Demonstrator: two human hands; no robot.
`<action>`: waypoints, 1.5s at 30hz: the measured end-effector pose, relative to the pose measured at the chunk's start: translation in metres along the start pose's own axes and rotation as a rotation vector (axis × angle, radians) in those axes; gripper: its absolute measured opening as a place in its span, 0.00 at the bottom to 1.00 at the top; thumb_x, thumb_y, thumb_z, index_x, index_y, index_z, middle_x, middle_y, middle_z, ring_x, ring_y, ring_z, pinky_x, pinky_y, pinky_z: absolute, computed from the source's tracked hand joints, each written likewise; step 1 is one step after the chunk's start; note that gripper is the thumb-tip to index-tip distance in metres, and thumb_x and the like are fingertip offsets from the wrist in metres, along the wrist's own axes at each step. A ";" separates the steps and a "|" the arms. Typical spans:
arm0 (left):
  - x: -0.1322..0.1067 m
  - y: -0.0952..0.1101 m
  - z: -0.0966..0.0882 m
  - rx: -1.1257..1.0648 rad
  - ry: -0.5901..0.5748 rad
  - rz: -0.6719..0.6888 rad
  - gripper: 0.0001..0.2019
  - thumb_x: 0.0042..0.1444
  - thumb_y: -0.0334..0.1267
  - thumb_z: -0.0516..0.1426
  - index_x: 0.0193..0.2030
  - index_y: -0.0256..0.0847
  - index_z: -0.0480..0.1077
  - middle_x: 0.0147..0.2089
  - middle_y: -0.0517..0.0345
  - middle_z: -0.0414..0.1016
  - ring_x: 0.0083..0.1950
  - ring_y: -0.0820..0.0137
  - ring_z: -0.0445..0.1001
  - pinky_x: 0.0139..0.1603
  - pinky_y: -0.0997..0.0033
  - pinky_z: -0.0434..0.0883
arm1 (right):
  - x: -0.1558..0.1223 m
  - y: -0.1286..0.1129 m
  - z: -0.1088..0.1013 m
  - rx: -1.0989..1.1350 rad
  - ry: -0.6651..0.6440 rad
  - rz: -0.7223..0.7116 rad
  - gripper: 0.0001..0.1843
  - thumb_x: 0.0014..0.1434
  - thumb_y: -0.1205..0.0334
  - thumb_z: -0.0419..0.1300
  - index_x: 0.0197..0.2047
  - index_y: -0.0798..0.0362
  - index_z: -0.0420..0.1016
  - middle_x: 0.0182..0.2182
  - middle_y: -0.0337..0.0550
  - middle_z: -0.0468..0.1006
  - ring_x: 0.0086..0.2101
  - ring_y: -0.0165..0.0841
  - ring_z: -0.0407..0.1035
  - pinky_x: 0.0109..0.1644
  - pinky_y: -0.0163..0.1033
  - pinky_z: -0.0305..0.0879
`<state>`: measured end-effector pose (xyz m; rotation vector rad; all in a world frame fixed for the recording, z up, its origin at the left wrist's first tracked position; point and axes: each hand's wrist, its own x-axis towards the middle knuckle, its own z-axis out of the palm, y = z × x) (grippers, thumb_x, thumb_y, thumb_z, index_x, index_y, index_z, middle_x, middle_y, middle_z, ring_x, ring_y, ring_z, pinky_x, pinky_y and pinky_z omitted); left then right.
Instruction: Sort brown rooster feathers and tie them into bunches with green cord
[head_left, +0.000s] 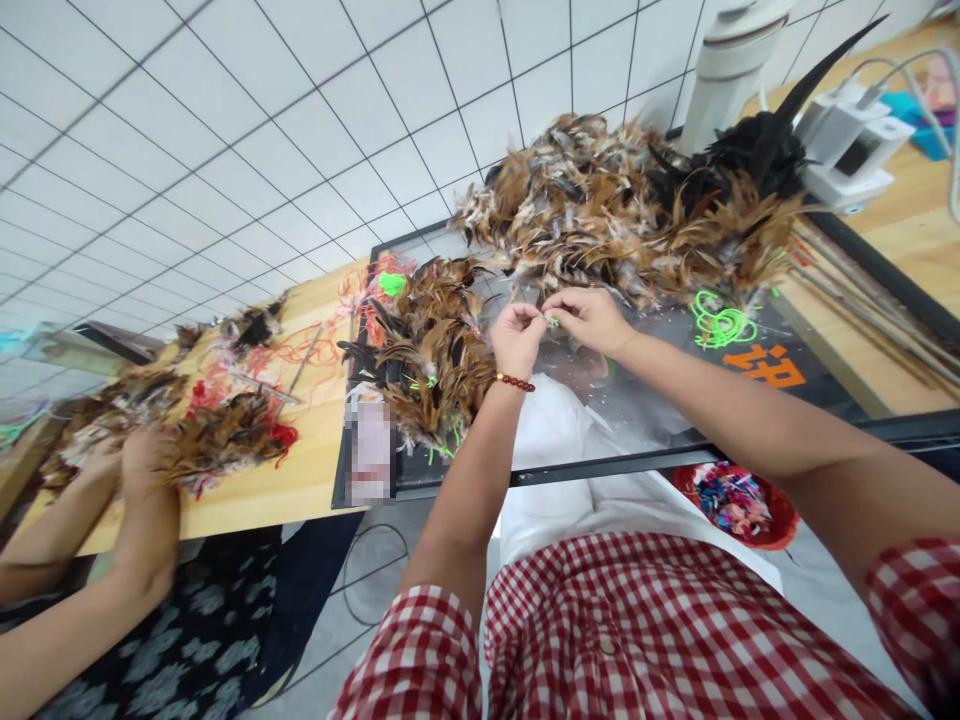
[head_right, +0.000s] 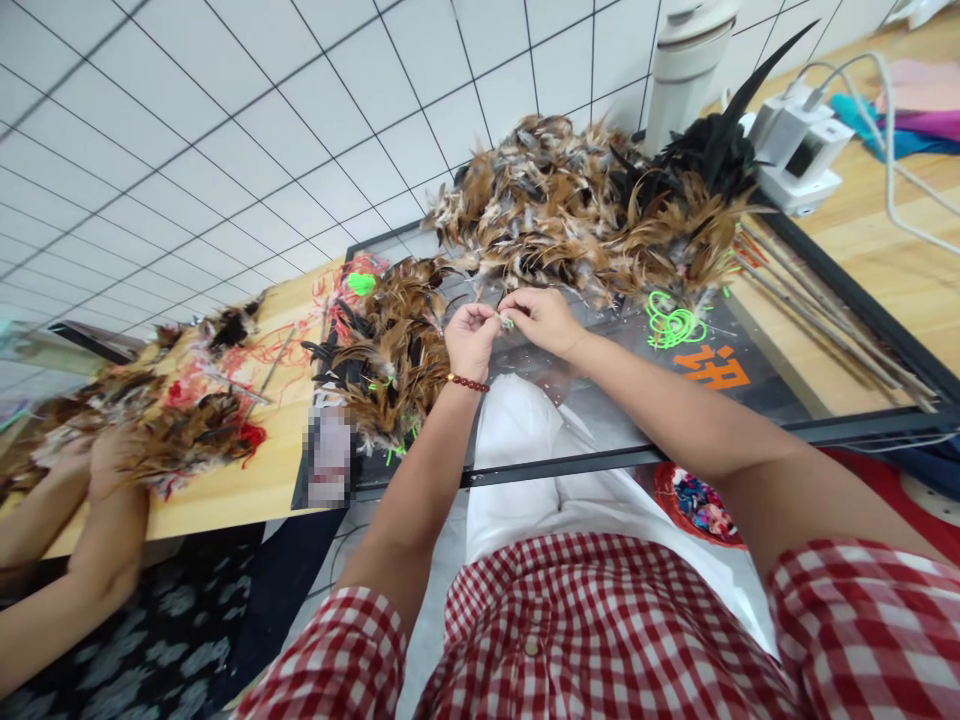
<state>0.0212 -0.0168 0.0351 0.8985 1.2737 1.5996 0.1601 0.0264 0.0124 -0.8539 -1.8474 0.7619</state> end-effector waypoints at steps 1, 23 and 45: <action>0.000 -0.001 0.000 0.009 0.014 0.009 0.11 0.44 0.19 0.62 0.24 0.39 0.70 0.23 0.69 0.73 0.24 0.81 0.69 0.31 0.79 0.68 | 0.000 0.000 0.000 0.017 -0.012 0.032 0.10 0.60 0.59 0.62 0.36 0.50 0.85 0.33 0.43 0.86 0.33 0.36 0.75 0.43 0.43 0.69; -0.004 0.012 0.006 0.012 0.040 -0.145 0.15 0.59 0.16 0.58 0.27 0.38 0.71 0.22 0.68 0.73 0.23 0.79 0.74 0.28 0.78 0.74 | 0.003 -0.003 0.000 -0.115 -0.027 -0.024 0.04 0.63 0.57 0.52 0.36 0.46 0.61 0.28 0.39 0.67 0.29 0.35 0.59 0.41 0.43 0.63; 0.012 -0.014 -0.010 0.231 -0.163 0.247 0.06 0.52 0.27 0.67 0.34 0.42 0.79 0.37 0.59 0.80 0.40 0.75 0.78 0.44 0.76 0.75 | 0.003 -0.002 -0.001 -0.111 0.057 -0.014 0.05 0.63 0.58 0.54 0.35 0.47 0.62 0.32 0.44 0.73 0.34 0.38 0.65 0.45 0.46 0.67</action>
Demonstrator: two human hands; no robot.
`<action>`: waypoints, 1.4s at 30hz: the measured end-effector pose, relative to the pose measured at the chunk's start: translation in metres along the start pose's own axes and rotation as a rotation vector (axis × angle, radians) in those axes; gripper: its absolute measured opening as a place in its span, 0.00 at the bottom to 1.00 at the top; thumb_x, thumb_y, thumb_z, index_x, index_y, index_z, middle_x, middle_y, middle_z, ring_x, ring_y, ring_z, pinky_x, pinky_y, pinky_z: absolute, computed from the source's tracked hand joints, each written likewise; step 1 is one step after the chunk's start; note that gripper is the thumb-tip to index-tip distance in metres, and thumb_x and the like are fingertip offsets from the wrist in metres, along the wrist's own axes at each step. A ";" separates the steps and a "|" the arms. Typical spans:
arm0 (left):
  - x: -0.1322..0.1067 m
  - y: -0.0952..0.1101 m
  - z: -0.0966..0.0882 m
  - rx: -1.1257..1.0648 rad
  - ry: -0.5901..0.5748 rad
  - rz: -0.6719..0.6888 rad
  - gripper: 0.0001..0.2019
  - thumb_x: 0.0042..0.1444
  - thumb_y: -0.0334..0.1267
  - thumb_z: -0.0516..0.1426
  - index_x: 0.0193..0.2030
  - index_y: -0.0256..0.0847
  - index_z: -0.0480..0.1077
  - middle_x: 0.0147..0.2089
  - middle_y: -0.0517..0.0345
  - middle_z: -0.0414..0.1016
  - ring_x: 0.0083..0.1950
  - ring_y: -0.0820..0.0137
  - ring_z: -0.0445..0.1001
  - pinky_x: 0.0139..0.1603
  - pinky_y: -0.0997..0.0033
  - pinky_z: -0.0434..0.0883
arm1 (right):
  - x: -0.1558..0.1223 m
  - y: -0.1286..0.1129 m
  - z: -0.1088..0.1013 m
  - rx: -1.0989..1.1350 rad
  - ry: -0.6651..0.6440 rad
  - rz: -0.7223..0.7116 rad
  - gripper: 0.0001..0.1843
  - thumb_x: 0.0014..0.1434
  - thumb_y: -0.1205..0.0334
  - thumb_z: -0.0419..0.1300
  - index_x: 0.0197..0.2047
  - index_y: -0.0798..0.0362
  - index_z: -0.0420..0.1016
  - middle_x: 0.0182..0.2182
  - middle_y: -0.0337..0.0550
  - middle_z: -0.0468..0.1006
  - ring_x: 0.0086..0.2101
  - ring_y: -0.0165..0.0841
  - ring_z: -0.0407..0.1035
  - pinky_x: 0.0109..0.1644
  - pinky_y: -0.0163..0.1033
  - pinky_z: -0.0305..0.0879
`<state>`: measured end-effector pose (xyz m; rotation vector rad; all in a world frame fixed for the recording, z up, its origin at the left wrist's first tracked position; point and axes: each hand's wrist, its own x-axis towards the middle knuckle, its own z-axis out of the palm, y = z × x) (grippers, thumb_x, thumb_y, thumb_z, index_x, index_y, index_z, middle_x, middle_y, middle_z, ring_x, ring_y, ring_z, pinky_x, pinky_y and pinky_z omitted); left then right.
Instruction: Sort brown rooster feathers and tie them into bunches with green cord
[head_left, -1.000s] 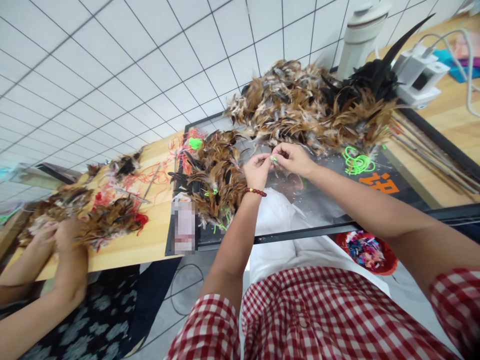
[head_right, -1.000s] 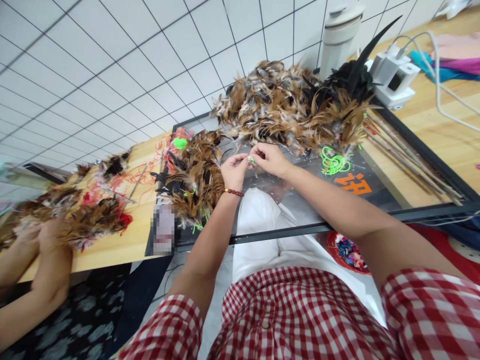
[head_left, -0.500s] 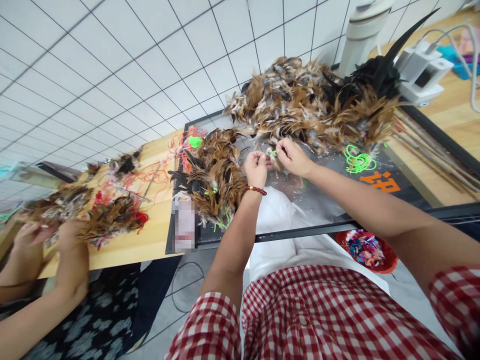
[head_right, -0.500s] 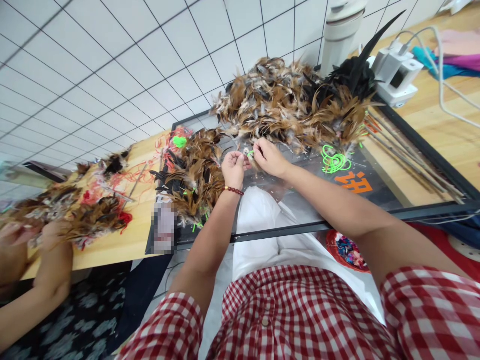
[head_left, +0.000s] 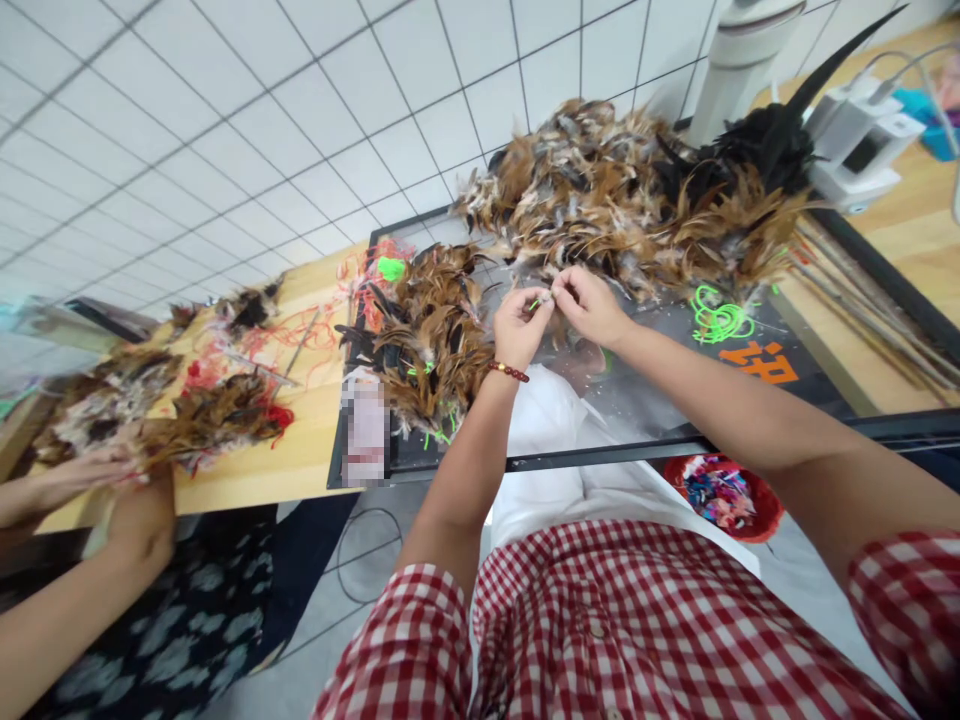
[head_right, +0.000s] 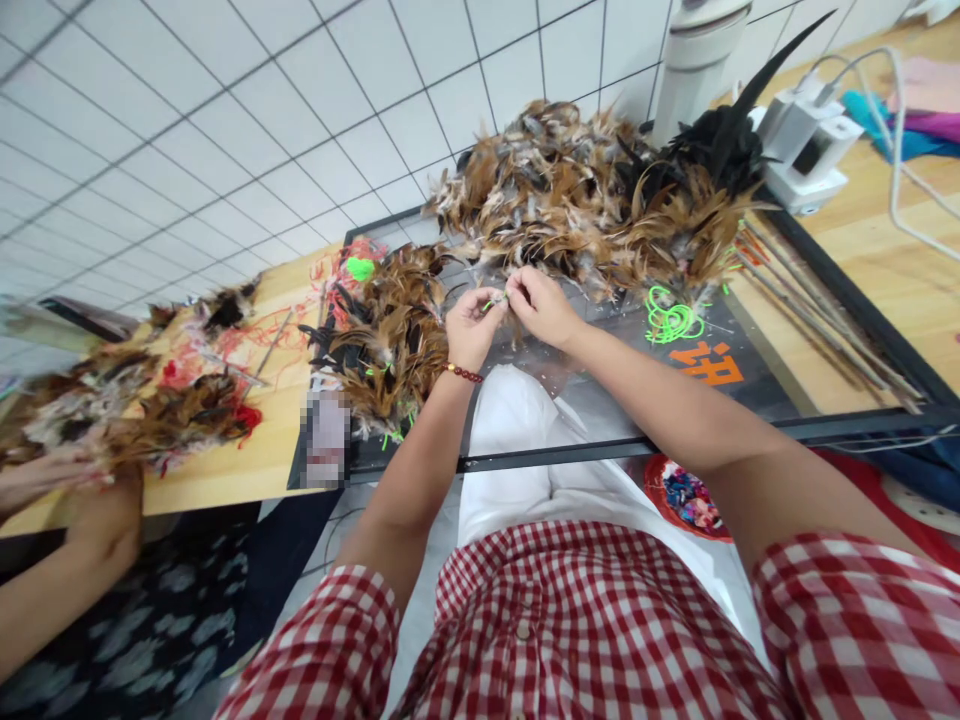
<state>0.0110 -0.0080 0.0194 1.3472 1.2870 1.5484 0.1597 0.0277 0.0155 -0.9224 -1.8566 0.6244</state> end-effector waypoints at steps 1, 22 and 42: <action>0.001 0.002 0.000 0.028 0.025 0.018 0.06 0.52 0.27 0.67 0.33 0.42 0.78 0.36 0.59 0.79 0.38 0.75 0.78 0.43 0.77 0.75 | 0.000 0.000 0.000 0.018 0.022 0.010 0.05 0.64 0.58 0.55 0.36 0.47 0.64 0.32 0.43 0.73 0.34 0.38 0.66 0.45 0.45 0.67; -0.075 0.069 -0.190 0.962 0.318 -0.003 0.05 0.51 0.38 0.69 0.29 0.44 0.78 0.35 0.57 0.80 0.44 0.62 0.78 0.58 0.55 0.75 | 0.002 0.002 -0.001 0.064 0.010 0.145 0.03 0.53 0.62 0.61 0.31 0.50 0.76 0.27 0.41 0.76 0.29 0.34 0.65 0.40 0.43 0.68; 0.028 0.021 0.025 -0.049 0.393 -0.139 0.12 0.59 0.20 0.58 0.39 0.41 0.77 0.43 0.58 0.83 0.42 0.76 0.81 0.49 0.77 0.77 | 0.011 0.025 -0.051 -0.543 -0.021 -0.024 0.09 0.60 0.60 0.62 0.37 0.52 0.84 0.41 0.56 0.83 0.47 0.53 0.74 0.51 0.56 0.64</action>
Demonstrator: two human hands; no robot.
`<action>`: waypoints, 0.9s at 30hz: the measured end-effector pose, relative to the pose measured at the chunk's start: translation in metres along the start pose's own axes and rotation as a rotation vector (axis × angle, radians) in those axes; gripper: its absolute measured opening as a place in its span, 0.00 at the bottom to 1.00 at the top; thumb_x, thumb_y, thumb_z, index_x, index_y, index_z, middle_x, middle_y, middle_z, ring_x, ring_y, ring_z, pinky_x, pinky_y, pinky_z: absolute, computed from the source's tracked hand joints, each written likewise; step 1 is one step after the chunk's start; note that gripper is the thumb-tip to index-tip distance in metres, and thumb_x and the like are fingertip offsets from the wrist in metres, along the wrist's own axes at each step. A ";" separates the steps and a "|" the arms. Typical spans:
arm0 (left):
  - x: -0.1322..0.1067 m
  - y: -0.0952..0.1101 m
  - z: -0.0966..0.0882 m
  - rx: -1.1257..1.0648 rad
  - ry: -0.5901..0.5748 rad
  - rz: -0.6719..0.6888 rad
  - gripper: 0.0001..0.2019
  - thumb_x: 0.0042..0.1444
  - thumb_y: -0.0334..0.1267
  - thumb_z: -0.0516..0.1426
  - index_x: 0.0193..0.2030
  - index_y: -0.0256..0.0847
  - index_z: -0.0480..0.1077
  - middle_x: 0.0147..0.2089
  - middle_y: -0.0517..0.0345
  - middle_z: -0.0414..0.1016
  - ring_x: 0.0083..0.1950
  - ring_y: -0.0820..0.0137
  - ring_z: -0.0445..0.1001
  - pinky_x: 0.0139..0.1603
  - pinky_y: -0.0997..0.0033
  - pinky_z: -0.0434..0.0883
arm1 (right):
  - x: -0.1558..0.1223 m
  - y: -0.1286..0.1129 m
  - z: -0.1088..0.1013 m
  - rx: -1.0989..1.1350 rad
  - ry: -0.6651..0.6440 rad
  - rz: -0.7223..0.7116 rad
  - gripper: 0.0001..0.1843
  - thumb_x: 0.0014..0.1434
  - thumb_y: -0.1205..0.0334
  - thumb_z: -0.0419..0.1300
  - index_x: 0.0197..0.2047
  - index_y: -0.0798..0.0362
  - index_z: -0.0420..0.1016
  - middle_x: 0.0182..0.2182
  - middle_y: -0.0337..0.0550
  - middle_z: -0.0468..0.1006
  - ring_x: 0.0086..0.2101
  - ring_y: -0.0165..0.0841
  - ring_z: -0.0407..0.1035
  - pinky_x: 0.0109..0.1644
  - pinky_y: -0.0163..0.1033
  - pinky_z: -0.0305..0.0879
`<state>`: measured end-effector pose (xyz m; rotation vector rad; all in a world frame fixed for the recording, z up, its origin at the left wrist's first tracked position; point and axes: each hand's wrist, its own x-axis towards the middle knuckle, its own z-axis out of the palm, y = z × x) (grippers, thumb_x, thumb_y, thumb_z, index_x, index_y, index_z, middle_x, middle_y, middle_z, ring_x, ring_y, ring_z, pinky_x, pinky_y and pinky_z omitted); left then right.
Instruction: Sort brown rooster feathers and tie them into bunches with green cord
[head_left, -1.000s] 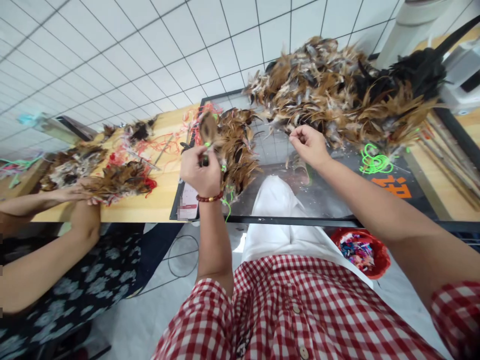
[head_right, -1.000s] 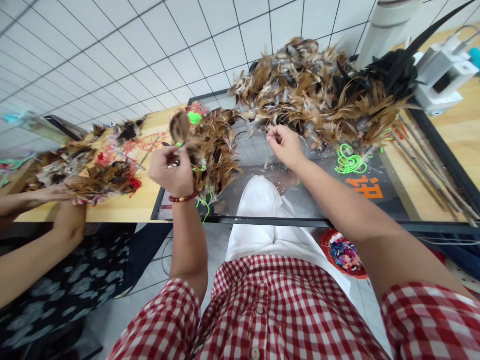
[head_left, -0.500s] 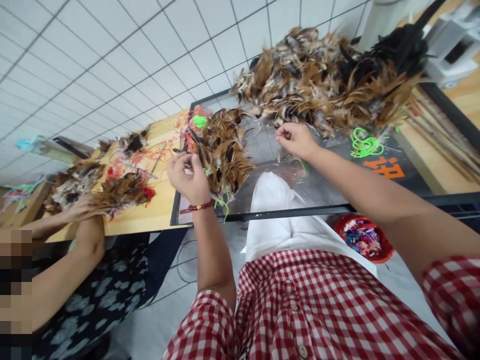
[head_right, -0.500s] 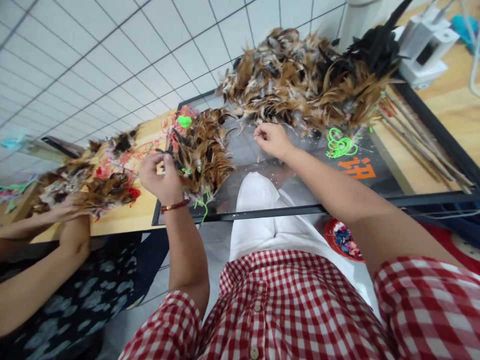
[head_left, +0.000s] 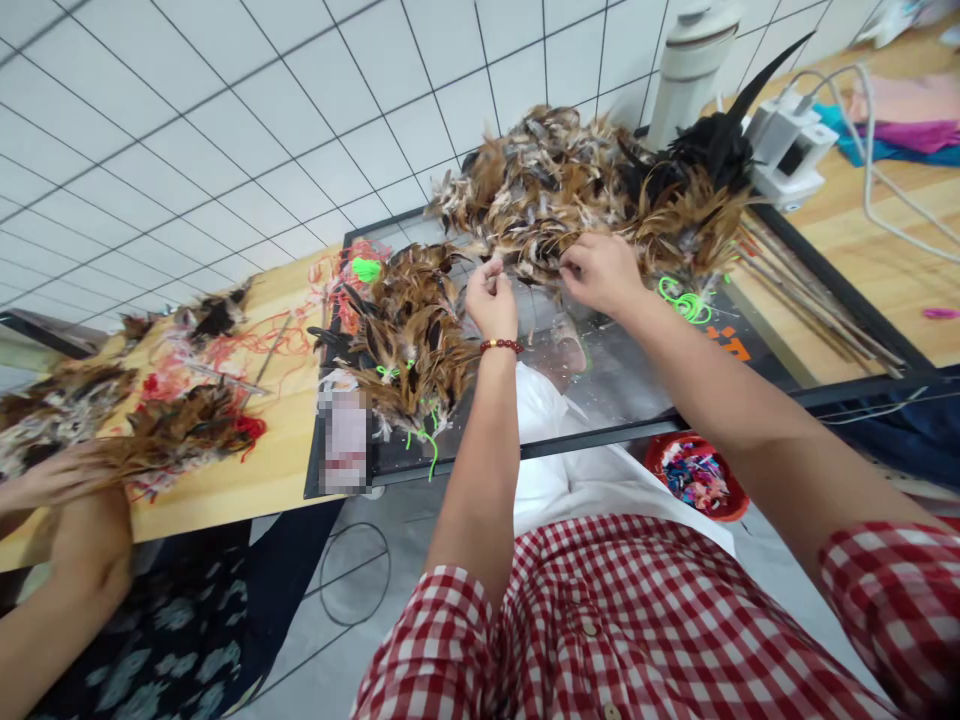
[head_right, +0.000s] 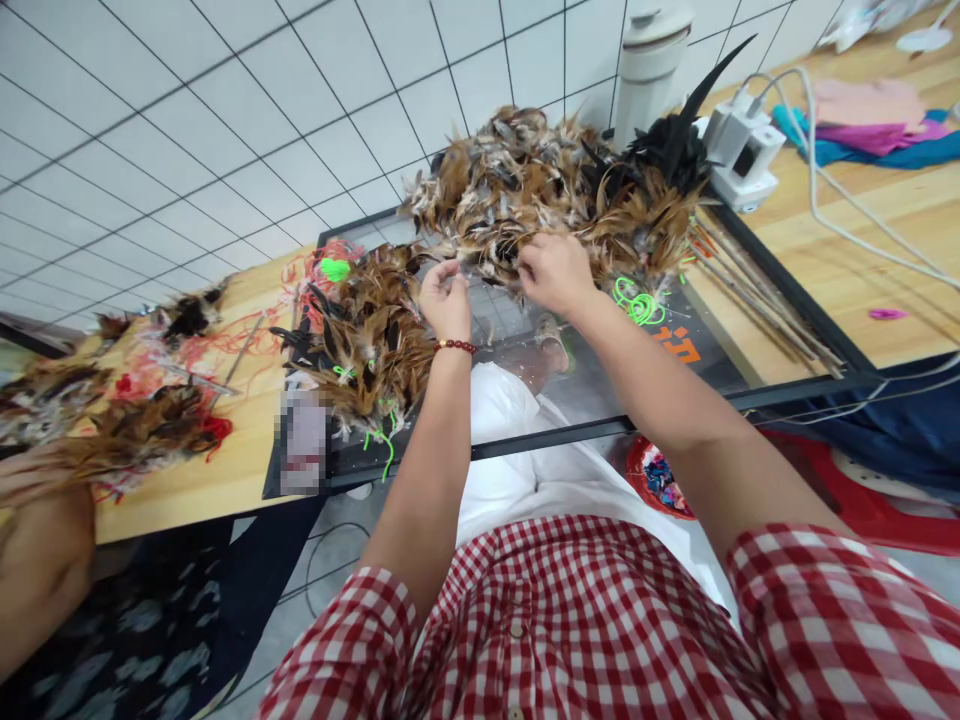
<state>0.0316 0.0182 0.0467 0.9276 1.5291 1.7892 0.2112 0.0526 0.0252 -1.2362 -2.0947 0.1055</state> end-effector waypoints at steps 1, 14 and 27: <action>-0.003 0.002 -0.002 -0.015 0.006 -0.011 0.12 0.59 0.20 0.58 0.38 0.41 0.77 0.43 0.58 0.83 0.41 0.76 0.81 0.47 0.78 0.77 | 0.000 0.007 -0.002 -0.013 0.018 0.033 0.08 0.59 0.59 0.64 0.35 0.53 0.83 0.40 0.57 0.83 0.47 0.55 0.74 0.52 0.58 0.64; -0.025 0.007 0.001 -0.236 -0.197 -0.398 0.10 0.64 0.21 0.58 0.35 0.38 0.76 0.34 0.61 0.81 0.33 0.78 0.77 0.48 0.72 0.77 | 0.014 -0.020 -0.008 0.819 0.047 0.430 0.08 0.53 0.63 0.69 0.26 0.53 0.75 0.21 0.36 0.71 0.23 0.27 0.59 0.31 0.38 0.60; -0.031 0.018 -0.008 -0.090 -0.477 -0.610 0.10 0.66 0.31 0.63 0.31 0.36 0.75 0.22 0.62 0.74 0.22 0.80 0.69 0.28 0.80 0.69 | 0.007 -0.012 0.023 0.954 0.042 0.467 0.10 0.50 0.59 0.73 0.30 0.51 0.76 0.23 0.36 0.73 0.24 0.29 0.61 0.30 0.38 0.61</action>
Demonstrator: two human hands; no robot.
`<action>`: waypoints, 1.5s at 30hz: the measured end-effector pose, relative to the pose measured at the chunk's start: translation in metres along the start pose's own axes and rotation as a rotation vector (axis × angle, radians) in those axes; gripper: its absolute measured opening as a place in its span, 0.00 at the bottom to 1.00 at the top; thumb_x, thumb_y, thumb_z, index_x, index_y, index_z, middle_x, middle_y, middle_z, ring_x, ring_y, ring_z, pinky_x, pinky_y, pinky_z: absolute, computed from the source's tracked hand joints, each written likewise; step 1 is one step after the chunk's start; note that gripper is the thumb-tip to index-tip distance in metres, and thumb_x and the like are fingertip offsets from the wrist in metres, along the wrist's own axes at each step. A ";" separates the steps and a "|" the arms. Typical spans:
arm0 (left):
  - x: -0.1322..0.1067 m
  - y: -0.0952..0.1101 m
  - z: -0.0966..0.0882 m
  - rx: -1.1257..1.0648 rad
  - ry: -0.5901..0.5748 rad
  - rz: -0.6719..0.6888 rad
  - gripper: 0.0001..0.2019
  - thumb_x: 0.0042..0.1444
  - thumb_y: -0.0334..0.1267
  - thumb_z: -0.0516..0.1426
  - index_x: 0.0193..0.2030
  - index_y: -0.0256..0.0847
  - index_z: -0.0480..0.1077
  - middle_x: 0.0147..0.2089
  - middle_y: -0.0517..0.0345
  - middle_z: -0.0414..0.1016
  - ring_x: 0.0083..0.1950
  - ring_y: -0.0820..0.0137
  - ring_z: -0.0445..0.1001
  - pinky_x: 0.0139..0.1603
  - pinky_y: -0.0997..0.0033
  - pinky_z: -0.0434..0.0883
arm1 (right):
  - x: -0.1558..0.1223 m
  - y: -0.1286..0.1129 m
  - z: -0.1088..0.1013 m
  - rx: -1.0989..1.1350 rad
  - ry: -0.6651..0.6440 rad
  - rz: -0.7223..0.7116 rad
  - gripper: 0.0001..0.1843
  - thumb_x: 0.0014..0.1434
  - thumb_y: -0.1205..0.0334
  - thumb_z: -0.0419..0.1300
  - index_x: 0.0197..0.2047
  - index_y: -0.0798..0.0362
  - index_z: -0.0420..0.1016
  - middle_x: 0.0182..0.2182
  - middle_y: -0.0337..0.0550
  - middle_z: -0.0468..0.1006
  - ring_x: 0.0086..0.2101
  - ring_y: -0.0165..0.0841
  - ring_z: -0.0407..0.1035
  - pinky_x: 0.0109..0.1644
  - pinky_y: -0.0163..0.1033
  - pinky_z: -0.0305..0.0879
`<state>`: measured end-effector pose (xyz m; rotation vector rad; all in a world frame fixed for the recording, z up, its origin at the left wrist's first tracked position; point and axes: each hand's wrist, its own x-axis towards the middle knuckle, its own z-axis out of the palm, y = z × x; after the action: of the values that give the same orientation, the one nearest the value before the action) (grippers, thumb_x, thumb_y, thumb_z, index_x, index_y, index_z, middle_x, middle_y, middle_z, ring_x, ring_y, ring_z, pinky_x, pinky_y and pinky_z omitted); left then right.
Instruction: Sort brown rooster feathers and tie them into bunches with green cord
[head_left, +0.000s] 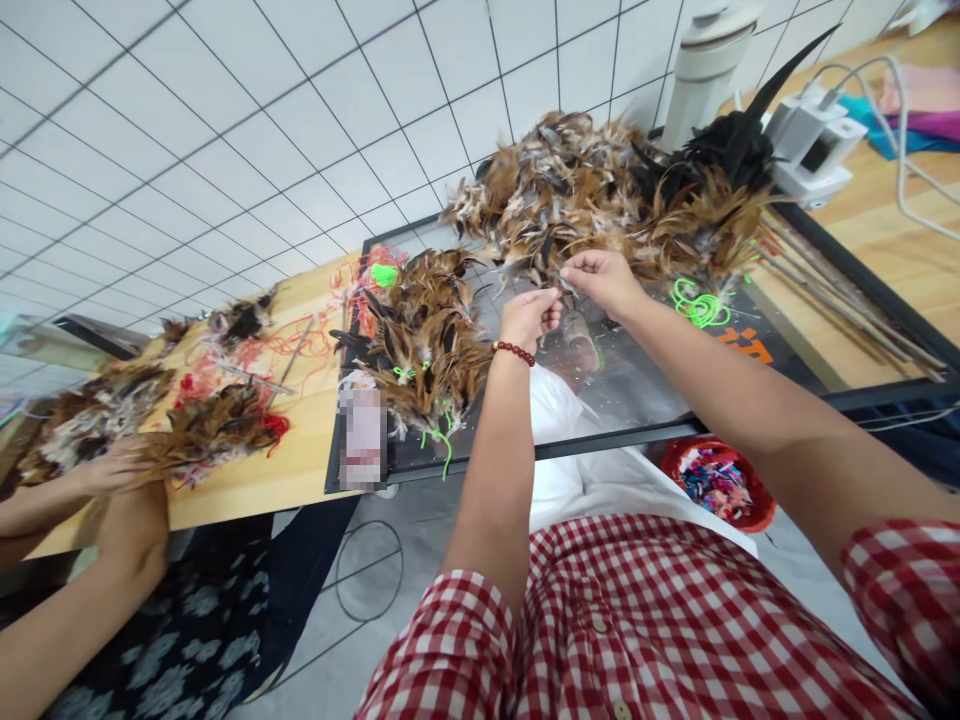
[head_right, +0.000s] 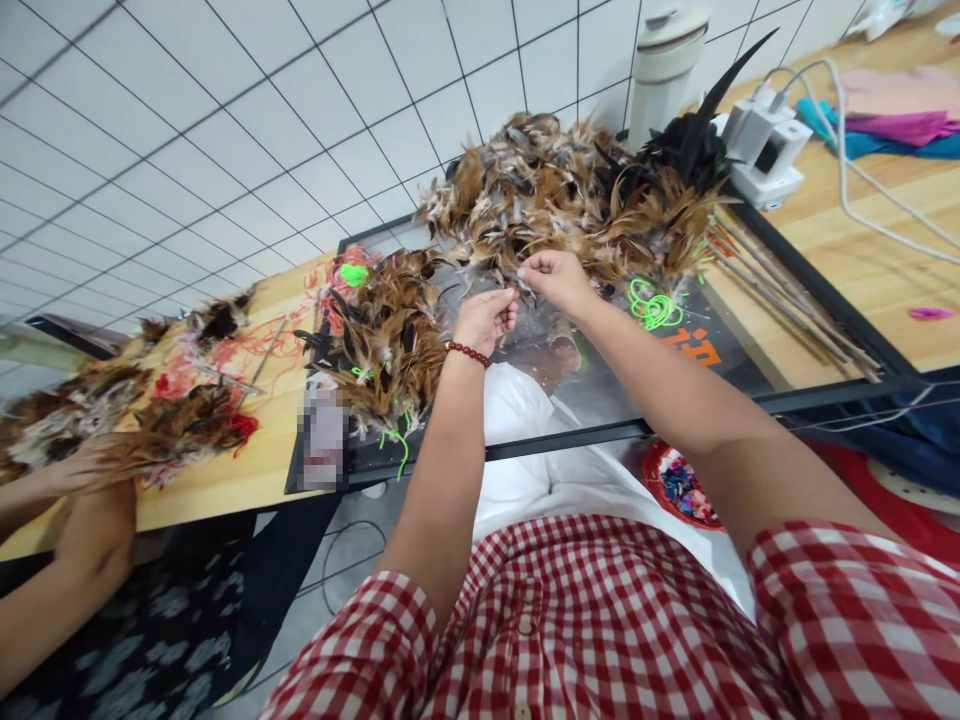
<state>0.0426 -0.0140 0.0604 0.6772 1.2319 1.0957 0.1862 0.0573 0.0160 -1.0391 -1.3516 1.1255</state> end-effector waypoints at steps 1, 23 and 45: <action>-0.001 0.000 0.000 -0.005 -0.001 0.006 0.10 0.66 0.30 0.62 0.32 0.36 0.75 0.22 0.63 0.73 0.22 0.80 0.69 0.28 0.80 0.68 | 0.002 0.002 0.000 0.018 0.011 0.005 0.10 0.50 0.60 0.72 0.31 0.51 0.76 0.24 0.36 0.73 0.25 0.29 0.62 0.31 0.38 0.62; 0.018 -0.012 -0.005 -0.377 0.229 0.172 0.05 0.69 0.31 0.60 0.39 0.37 0.73 0.37 0.54 0.84 0.41 0.73 0.85 0.59 0.66 0.79 | -0.002 -0.007 0.003 0.005 0.034 -0.008 0.13 0.53 0.57 0.71 0.24 0.52 0.74 0.20 0.36 0.73 0.23 0.28 0.62 0.30 0.35 0.61; 0.010 -0.007 0.007 -0.256 0.320 0.346 0.14 0.64 0.21 0.59 0.29 0.38 0.71 0.23 0.66 0.75 0.23 0.79 0.72 0.32 0.76 0.69 | 0.006 -0.003 -0.008 -0.112 0.125 -0.118 0.06 0.55 0.60 0.65 0.33 0.53 0.80 0.25 0.36 0.74 0.26 0.28 0.63 0.35 0.36 0.61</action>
<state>0.0508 -0.0066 0.0519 0.5425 1.2382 1.6695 0.1937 0.0631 0.0201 -1.0777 -1.3696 0.8917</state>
